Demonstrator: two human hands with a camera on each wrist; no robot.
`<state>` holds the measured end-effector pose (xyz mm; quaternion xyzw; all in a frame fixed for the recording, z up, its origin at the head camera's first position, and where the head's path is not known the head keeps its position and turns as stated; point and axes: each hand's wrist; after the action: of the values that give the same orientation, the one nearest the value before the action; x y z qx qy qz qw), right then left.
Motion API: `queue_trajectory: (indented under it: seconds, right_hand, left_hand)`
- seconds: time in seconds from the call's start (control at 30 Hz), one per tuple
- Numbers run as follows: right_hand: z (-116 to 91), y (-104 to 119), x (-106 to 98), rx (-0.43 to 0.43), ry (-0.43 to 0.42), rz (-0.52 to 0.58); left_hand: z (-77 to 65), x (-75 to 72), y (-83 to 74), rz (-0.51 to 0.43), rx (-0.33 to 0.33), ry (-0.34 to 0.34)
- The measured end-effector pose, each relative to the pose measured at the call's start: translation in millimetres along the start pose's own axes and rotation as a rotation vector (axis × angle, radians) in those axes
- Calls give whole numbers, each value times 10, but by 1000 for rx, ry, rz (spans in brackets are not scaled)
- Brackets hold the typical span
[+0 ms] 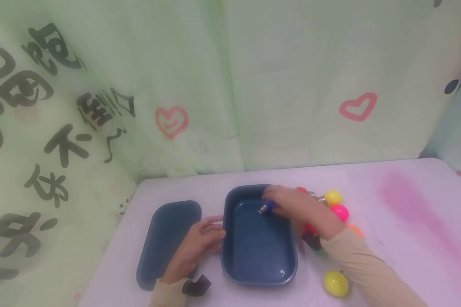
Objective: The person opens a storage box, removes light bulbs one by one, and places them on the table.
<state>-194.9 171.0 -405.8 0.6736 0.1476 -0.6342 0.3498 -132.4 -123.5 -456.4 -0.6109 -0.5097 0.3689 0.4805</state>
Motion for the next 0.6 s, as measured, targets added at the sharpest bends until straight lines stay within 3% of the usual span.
queue_trajectory:
  seconds: [0.6]
  right_hand:
    - [79,18,51,-80,25,-26]
  left_hand:
    - [17,0,19,13,-18,-8]
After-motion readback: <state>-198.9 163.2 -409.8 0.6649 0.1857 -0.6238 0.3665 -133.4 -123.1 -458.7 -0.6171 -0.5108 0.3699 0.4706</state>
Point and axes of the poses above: each hand's wrist, its own z-axis towards the middle knuckle, its own x-axis out of the palm, y = z × x, and after that the axes turned 1 degree about y, right-handed
